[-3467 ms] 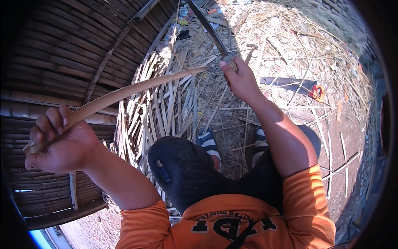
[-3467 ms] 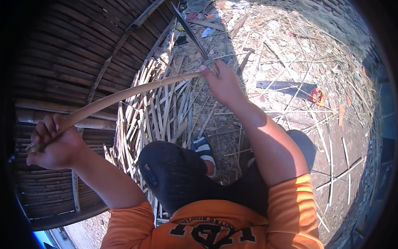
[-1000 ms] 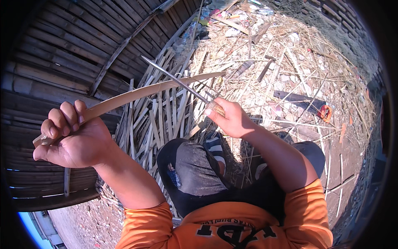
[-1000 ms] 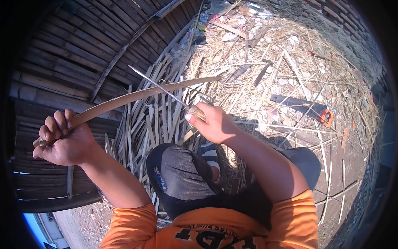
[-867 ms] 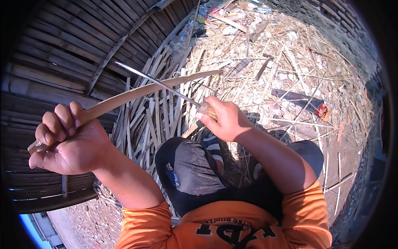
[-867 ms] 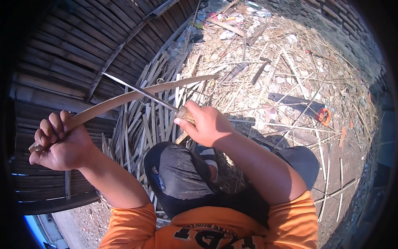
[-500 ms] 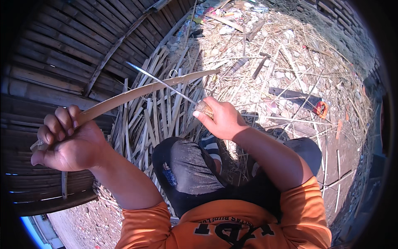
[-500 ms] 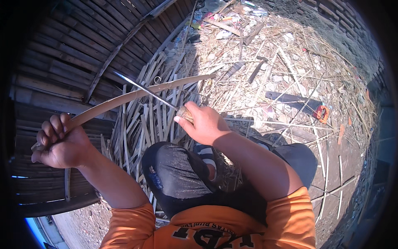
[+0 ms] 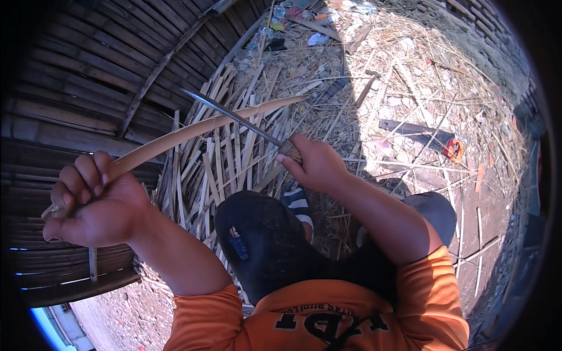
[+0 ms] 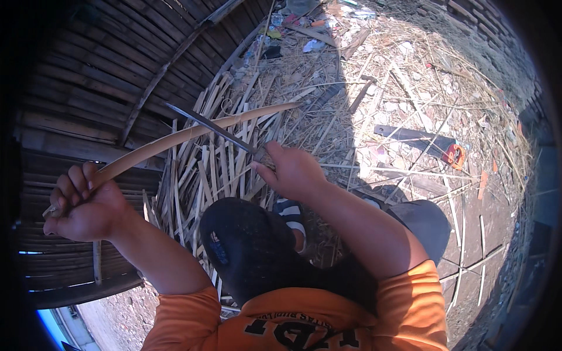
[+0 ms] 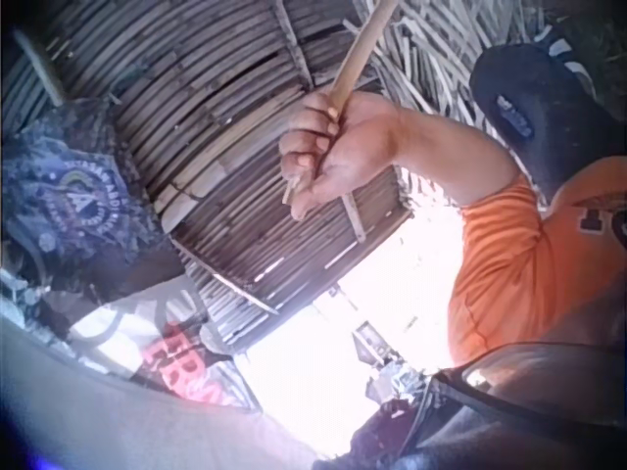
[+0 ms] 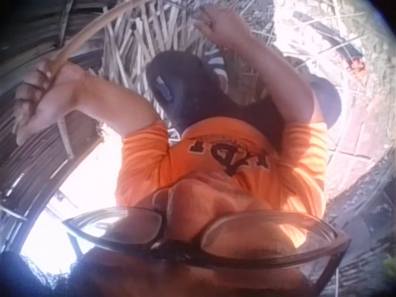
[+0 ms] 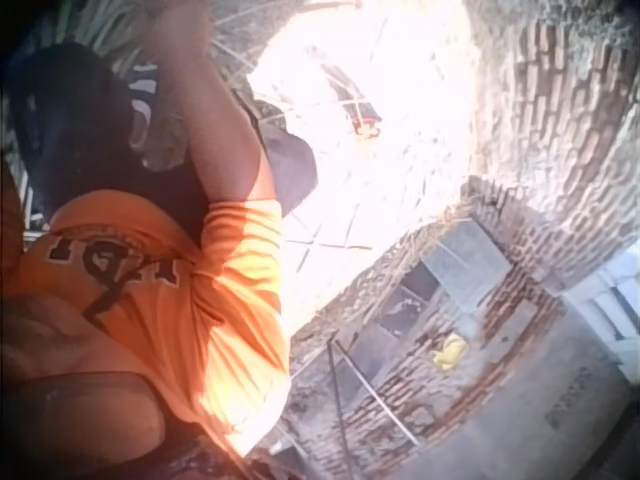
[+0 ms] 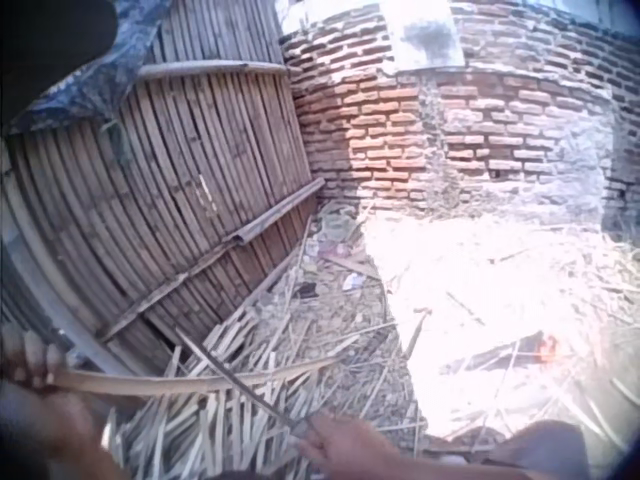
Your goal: The person uses a machete and a hammer to split and thin strips of bamboo. They hold the bamboo strip in one hand and strike the back of the machete with a hammer to drive the blade through the wood while sitting in a workspace covered in bamboo debris.
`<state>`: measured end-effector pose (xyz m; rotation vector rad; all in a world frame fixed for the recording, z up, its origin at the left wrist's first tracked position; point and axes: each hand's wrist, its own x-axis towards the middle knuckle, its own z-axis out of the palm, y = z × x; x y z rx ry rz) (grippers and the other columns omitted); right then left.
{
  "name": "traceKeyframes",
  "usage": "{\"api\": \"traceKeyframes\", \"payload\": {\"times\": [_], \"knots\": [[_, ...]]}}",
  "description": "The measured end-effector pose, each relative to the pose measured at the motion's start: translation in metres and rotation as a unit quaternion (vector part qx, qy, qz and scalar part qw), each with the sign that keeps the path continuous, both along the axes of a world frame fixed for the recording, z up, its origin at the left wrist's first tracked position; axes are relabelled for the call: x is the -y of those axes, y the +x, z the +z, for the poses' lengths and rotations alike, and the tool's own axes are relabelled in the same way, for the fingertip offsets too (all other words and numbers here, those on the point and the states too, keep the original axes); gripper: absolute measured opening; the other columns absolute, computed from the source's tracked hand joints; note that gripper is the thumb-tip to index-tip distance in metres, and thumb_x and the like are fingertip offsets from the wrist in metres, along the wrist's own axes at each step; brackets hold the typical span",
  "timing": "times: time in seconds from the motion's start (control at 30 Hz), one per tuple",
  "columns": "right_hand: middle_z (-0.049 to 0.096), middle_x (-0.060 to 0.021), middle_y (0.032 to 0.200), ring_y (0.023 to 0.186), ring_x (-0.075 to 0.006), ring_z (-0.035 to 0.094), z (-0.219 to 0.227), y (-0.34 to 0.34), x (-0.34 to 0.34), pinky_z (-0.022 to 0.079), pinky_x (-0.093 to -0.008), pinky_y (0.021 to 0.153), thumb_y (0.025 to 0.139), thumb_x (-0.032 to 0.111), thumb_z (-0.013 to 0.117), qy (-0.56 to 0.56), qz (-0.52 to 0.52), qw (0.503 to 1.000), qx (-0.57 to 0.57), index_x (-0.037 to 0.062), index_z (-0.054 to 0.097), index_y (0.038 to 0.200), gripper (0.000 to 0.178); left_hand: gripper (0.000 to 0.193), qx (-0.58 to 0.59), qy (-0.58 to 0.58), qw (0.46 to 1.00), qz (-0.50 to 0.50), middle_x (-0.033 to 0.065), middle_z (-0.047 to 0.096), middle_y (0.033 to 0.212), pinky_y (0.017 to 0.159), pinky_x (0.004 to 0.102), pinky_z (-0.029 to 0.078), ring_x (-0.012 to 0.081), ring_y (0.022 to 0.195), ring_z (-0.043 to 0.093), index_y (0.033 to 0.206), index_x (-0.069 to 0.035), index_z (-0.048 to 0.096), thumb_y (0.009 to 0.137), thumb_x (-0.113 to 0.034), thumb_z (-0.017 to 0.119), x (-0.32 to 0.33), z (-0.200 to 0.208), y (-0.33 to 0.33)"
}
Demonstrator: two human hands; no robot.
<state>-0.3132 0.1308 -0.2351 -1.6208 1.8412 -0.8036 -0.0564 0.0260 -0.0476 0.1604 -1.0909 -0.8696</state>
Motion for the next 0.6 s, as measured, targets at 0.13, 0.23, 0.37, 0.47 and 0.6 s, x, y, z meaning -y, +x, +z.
{"api": "traceKeyframes", "payload": {"times": [0.13,0.23,0.37,0.47,0.6], "knots": [[0.066,-0.0260,0.077,0.081,-0.0462,0.067,-0.043,-0.021,0.009,0.052,-0.0560,0.074,0.098,0.047,0.057,-0.014,-0.019,1.000,-0.020,0.0008,0.050,0.111,0.049,0.066,-0.007,-0.004,0.997,-0.072,-0.0033,0.030,0.062,0.053,0.0290,0.026,0.0115,0.054,0.028,0.071,-0.017,0.045,0.089,-0.080,0.043,0.001,0.001,-0.003],[0.065,-0.0270,0.076,0.081,-0.0457,0.067,-0.056,-0.024,0.020,0.052,-0.0550,0.073,0.097,0.048,0.057,-0.001,-0.040,0.999,0.011,0.0001,0.052,0.109,0.049,0.068,0.007,-0.009,1.000,0.013,-0.0031,0.030,0.062,0.053,0.0290,0.026,0.0117,0.054,0.028,0.070,-0.017,0.044,0.090,-0.081,0.039,-0.008,0.000,-0.012],[0.065,-0.0269,0.075,0.081,-0.0451,0.068,-0.037,-0.010,0.019,0.052,-0.0537,0.073,0.097,0.049,0.058,0.030,-0.057,0.990,0.128,-0.0001,0.055,0.107,0.050,0.067,-0.010,0.040,0.997,0.063,-0.0026,0.031,0.061,0.053,0.0291,0.027,0.0123,0.053,0.028,0.070,-0.017,0.042,0.093,-0.079,0.035,0.008,0.000,-0.003],[0.065,-0.0248,0.074,0.078,-0.0449,0.068,-0.024,-0.002,0.005,0.053,-0.0533,0.071,0.097,0.049,0.058,0.012,-0.043,0.996,0.075,0.0005,0.055,0.107,0.050,0.064,-0.003,0.022,0.998,0.059,-0.0026,0.031,0.061,0.053,0.0290,0.027,0.0119,0.053,0.028,0.069,-0.017,0.041,0.095,-0.075,0.036,0.003,0.002,-0.008],[0.066,-0.0233,0.076,0.078,-0.0444,0.068,-0.010,-0.004,0.007,0.053,-0.0533,0.071,0.097,0.049,0.058,-0.046,-0.016,0.998,-0.050,0.0007,0.054,0.108,0.050,0.059,0.004,0.009,1.000,0.017,-0.0029,0.031,0.060,0.053,0.0290,0.026,0.0114,0.052,0.028,0.069,-0.018,0.040,0.096,-0.070,0.037,-0.001,0.003,0.000]]}}
